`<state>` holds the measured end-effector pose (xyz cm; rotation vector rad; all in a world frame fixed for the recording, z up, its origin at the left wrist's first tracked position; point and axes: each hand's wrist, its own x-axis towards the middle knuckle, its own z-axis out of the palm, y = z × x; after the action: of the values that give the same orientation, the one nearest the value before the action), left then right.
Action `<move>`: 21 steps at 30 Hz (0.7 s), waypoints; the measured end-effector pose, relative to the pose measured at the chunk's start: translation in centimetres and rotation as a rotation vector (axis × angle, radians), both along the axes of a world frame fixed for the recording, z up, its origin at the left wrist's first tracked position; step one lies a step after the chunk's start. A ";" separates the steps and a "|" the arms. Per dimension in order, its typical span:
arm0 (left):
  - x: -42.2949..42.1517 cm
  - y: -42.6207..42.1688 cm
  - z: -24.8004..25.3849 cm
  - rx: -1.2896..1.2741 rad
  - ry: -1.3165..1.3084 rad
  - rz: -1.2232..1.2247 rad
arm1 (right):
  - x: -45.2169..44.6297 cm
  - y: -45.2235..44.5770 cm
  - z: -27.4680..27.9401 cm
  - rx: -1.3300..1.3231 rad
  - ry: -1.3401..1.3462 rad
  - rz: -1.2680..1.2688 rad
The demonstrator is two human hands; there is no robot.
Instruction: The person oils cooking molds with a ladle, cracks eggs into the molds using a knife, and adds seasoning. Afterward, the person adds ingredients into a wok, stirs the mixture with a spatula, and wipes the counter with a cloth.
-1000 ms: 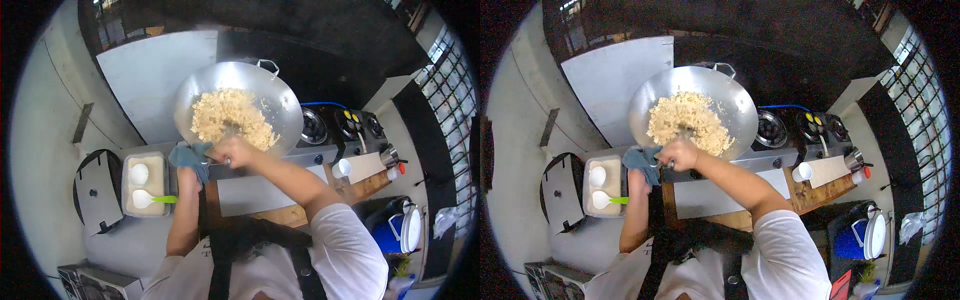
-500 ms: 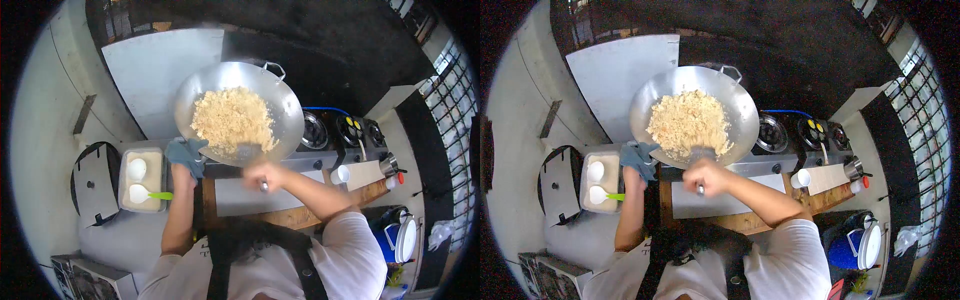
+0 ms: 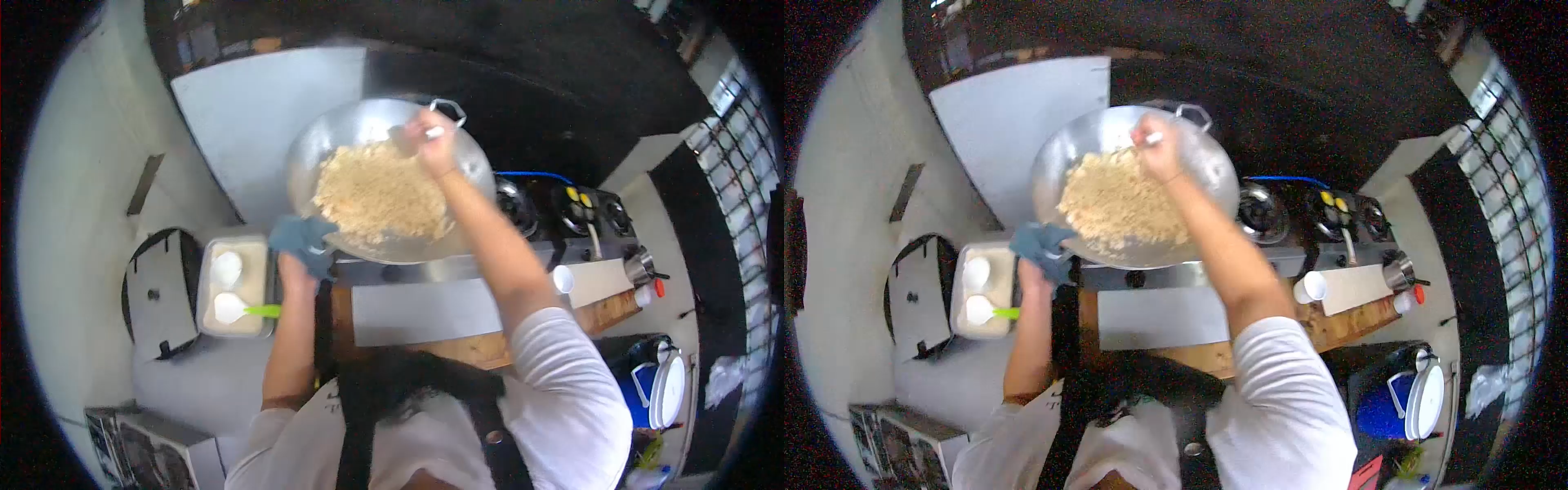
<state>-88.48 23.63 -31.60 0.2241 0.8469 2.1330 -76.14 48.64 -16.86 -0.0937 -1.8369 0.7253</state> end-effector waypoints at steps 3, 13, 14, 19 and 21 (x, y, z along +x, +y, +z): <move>0.3 -0.4 1.6 0.057 -0.059 -0.079 | -1.1 -2.2 -7.4 -0.025 -0.038 0.121; -1.1 -0.5 -0.5 -0.015 0.010 -0.041 | 11.0 -11.1 -7.2 0.140 -0.164 0.429; -1.3 -1.4 -1.5 -0.015 0.023 -0.076 | 10.7 -10.6 -9.9 0.126 -0.160 0.336; 1.6 -5.5 -1.5 0.134 -0.221 -0.138 | 10.8 -10.9 -4.4 0.162 0.129 0.255; 1.9 -7.8 -3.3 0.323 -0.165 -0.327 | 10.3 -9.0 -2.8 0.211 0.124 0.195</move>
<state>-86.58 15.84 -34.86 0.3239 0.3397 1.9353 -65.80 39.62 -19.66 0.2660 -1.8073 0.6512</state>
